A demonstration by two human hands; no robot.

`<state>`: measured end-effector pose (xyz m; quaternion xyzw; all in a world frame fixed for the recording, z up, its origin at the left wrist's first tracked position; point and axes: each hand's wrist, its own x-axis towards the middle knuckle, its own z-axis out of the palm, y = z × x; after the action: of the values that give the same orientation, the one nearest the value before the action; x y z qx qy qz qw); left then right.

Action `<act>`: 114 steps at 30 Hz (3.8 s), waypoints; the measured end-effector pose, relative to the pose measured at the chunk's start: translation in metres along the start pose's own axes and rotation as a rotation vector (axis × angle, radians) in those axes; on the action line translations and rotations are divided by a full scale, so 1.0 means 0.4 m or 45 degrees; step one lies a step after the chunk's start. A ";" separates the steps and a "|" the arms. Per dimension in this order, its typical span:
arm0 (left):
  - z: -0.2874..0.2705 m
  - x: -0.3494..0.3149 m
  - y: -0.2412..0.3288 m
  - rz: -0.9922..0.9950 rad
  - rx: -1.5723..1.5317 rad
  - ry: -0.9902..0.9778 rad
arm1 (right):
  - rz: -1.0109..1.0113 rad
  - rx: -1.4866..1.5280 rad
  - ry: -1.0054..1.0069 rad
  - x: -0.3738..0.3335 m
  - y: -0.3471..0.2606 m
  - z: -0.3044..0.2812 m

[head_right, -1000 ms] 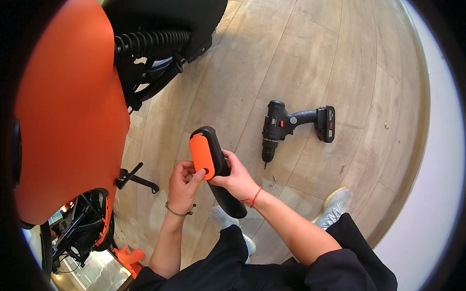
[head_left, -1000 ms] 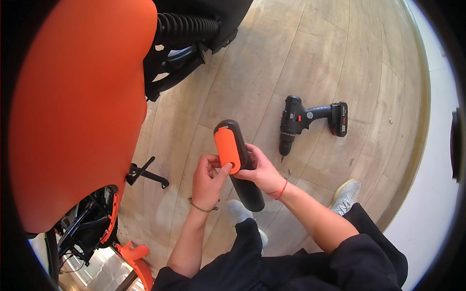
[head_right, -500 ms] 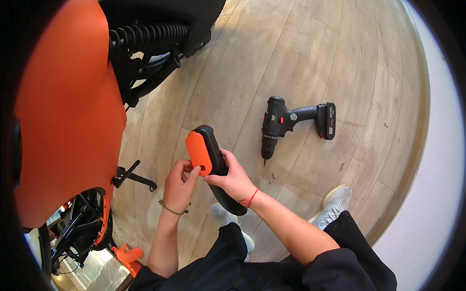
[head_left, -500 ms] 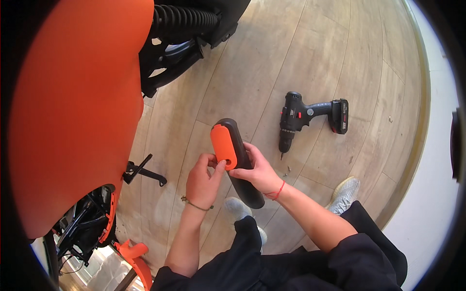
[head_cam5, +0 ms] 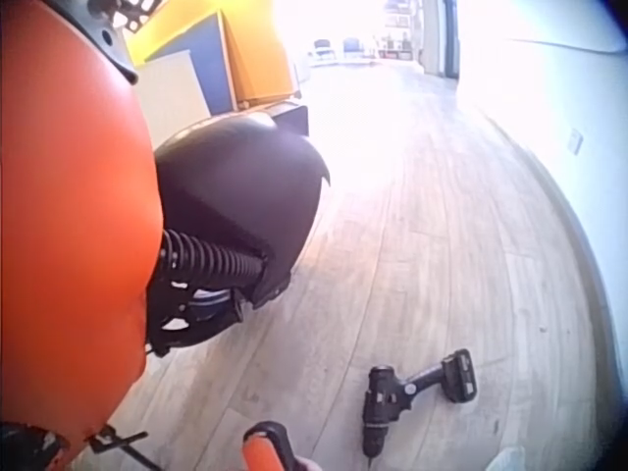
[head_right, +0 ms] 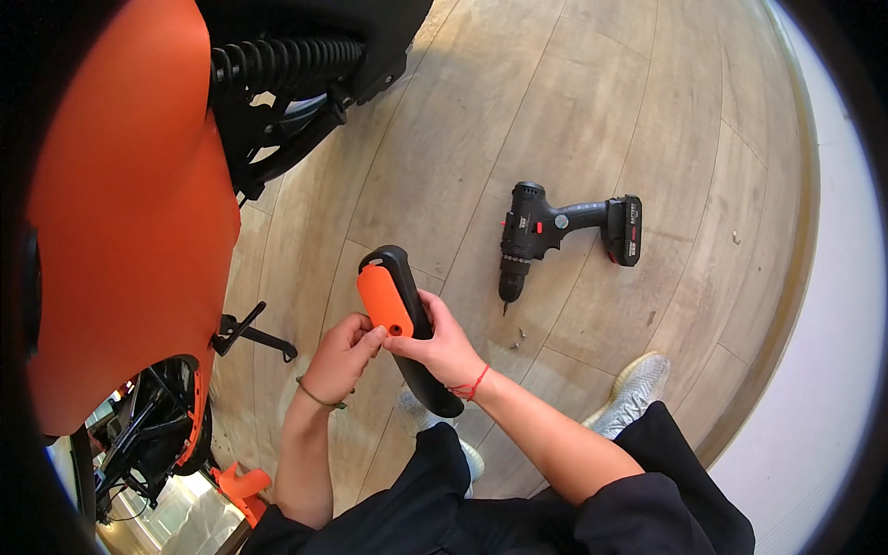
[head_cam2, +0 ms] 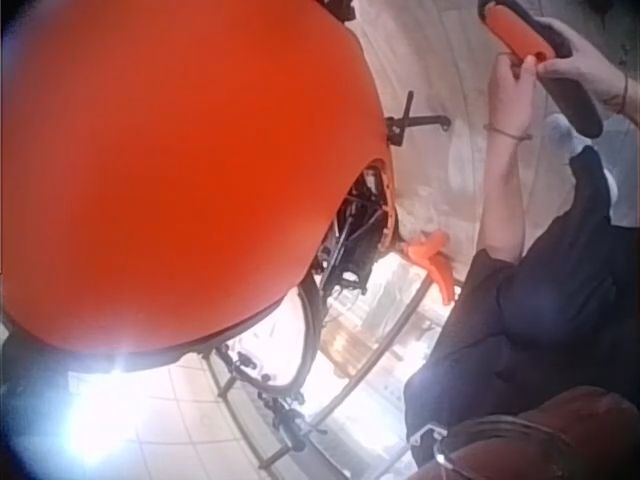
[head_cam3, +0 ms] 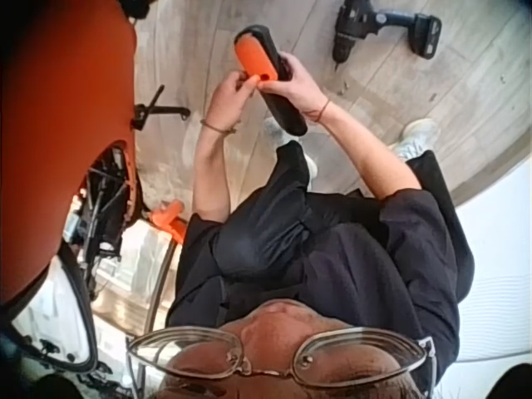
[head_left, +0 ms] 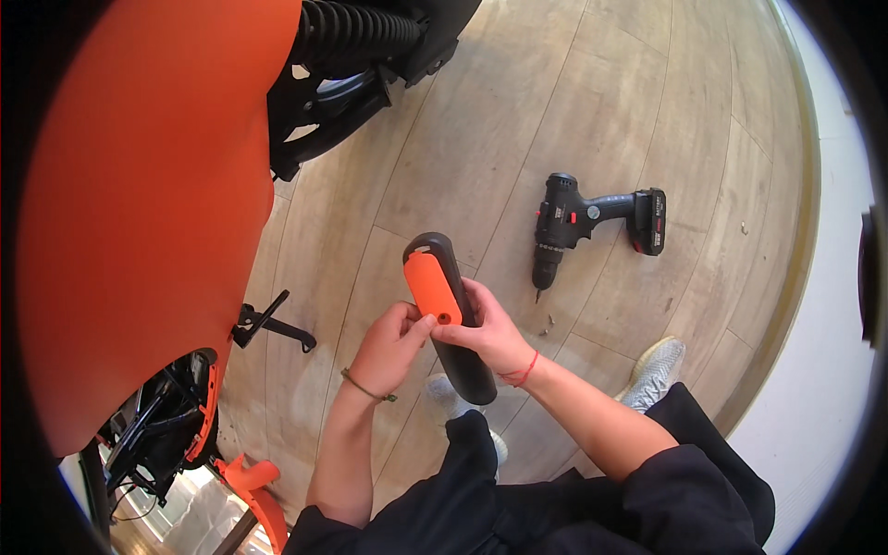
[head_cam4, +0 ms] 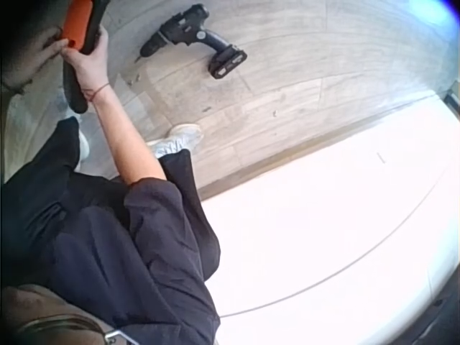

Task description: Disassembling body panels and components from an orange motorcycle using a power drill and hand tools.

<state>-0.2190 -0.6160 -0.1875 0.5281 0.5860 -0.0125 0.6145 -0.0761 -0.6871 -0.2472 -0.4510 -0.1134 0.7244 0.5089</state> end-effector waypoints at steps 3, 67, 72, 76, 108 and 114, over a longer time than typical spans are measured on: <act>-0.004 0.008 -0.012 0.059 0.015 0.016 | 0.005 0.015 0.000 -0.002 -0.012 0.004; -0.023 0.046 0.038 0.522 -0.404 0.153 | 0.128 0.142 -0.175 -0.021 -0.030 0.039; 0.001 0.029 0.046 0.439 -0.614 0.223 | 0.084 0.090 -0.145 -0.021 -0.032 0.030; 0.009 0.017 -0.002 0.258 -0.706 0.351 | -0.021 -0.012 -0.172 -0.022 -0.032 0.029; -0.008 -0.039 0.022 0.388 -0.402 -0.022 | 0.054 0.307 -0.294 -0.033 -0.081 0.037; -0.016 -0.032 0.017 0.182 -0.468 -0.138 | 0.113 0.019 -0.194 -0.032 -0.065 0.017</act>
<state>-0.2232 -0.6164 -0.1722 0.4457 0.5055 0.1097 0.7306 -0.0637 -0.6840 -0.2201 -0.3953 -0.1262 0.7794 0.4694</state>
